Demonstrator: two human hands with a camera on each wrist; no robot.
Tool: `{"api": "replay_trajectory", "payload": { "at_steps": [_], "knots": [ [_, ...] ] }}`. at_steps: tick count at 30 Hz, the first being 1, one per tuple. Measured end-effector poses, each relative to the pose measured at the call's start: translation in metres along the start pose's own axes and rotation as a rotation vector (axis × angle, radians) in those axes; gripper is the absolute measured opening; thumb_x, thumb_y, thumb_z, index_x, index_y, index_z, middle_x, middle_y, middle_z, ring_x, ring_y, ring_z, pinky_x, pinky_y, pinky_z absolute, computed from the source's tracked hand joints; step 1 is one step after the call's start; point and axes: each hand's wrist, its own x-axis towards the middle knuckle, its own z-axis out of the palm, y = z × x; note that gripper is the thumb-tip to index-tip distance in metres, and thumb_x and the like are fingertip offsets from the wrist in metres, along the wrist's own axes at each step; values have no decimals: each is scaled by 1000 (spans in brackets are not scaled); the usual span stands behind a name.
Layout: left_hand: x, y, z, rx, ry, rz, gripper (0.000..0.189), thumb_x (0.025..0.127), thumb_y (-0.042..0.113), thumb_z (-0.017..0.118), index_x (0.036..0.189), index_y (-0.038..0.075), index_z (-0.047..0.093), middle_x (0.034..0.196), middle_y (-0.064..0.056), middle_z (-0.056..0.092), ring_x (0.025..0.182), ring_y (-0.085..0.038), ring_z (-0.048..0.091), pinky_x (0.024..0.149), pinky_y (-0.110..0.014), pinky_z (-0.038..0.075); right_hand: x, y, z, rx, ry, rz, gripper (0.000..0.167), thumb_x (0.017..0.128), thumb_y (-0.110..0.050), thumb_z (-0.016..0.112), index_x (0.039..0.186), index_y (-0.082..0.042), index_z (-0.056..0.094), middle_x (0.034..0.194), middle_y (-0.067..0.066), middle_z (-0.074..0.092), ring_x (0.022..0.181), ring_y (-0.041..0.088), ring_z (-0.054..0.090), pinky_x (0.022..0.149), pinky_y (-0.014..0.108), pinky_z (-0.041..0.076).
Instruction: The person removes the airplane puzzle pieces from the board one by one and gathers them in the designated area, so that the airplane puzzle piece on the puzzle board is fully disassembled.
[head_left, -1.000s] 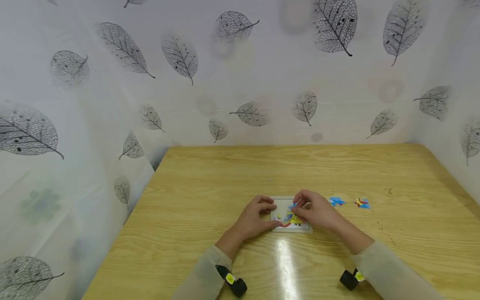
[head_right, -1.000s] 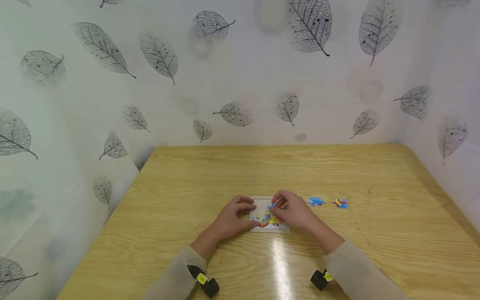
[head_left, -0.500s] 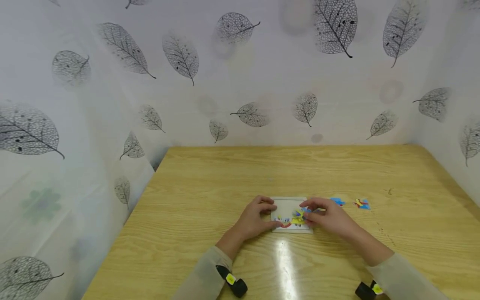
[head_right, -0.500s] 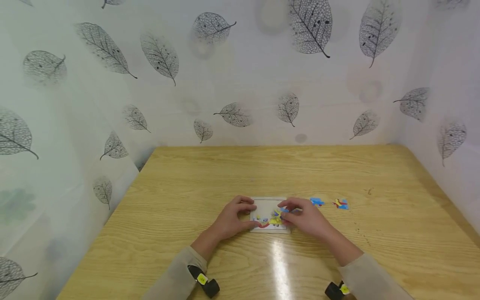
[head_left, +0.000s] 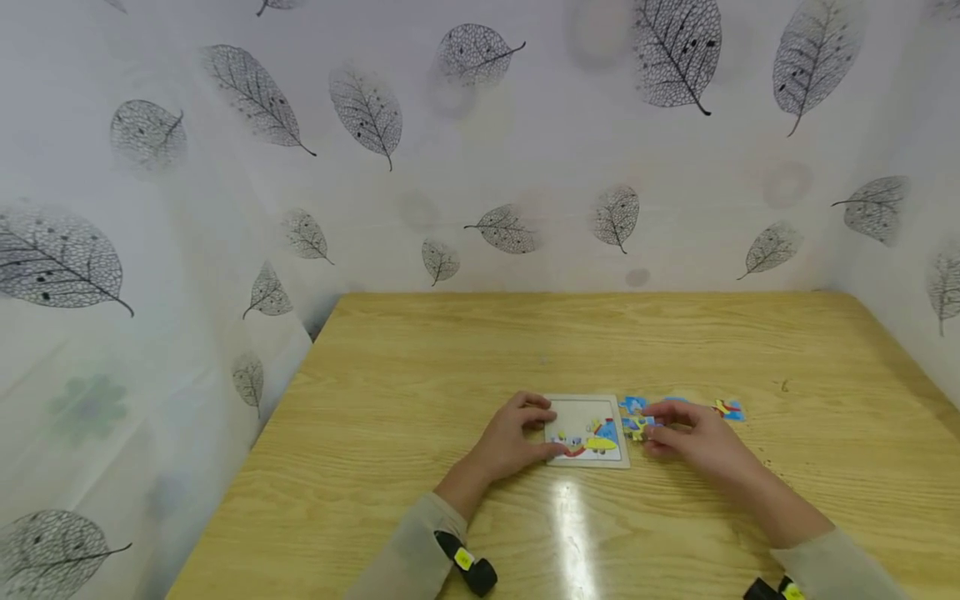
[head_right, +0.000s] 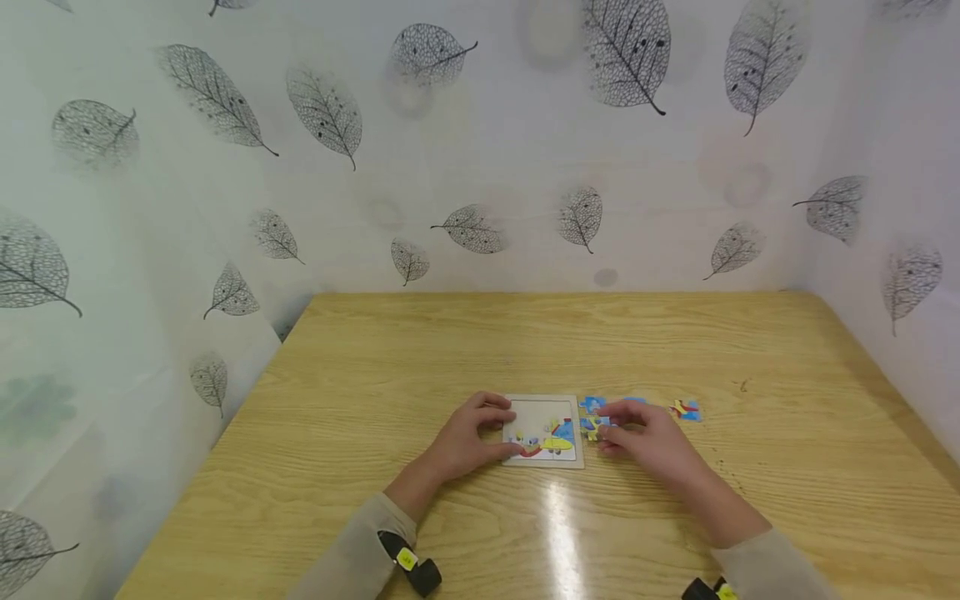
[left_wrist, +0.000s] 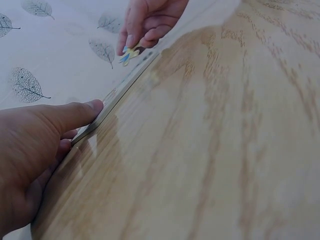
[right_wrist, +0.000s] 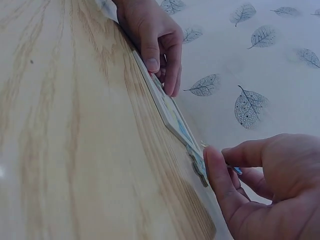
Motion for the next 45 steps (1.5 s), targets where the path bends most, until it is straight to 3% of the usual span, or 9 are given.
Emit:
{"api": "replay_trajectory", "payload": {
  "at_steps": [6,17,22,26,32,37,45],
  "knots": [
    [1,0,1,2,-2,-9,51,82,34,84,123,9,70,131,4,56,119,-12,56,103,-27,48,-6,6,-15,21,30,-4,46,98,-7,62,136,14,47,108,11,59,91,15,72,83,29,60],
    [0,1,0,-13,3,-6,51,81,33,84,123,7,70,131,2,56,116,-12,59,100,-25,50,-9,13,-34,-55,76,-14,42,98,-7,62,130,15,50,105,8,64,86,12,72,79,28,61],
    [0,-2,1,-39,3,11,52,81,31,84,123,4,69,130,0,56,114,-13,59,97,-23,51,-9,16,-32,-109,98,-38,42,93,-8,69,125,16,54,101,9,62,84,9,71,75,27,61],
    [0,-4,2,-49,-1,22,52,81,30,85,123,4,70,130,0,56,111,-12,58,95,-23,51,-10,16,-29,-180,160,-37,42,90,-11,74,121,12,60,99,9,59,80,4,67,73,26,61],
    [1,-1,1,-44,-1,13,52,81,30,85,123,5,70,130,1,56,113,-12,59,97,-23,51,-11,14,-27,-338,217,-44,42,89,-20,76,118,7,63,107,16,64,75,4,64,66,24,59],
    [2,0,0,-41,1,1,51,81,30,85,123,6,70,130,1,56,114,-12,59,98,-23,51,-10,12,-26,-440,240,-48,40,89,-25,76,116,3,65,102,13,67,71,5,63,64,23,55],
    [2,-2,1,-56,-4,-1,52,81,31,84,124,5,69,130,1,56,114,-12,58,98,-23,51,-9,9,-24,-403,222,-59,39,91,-25,75,116,4,64,98,12,65,68,7,62,60,24,55]
  ]
}}
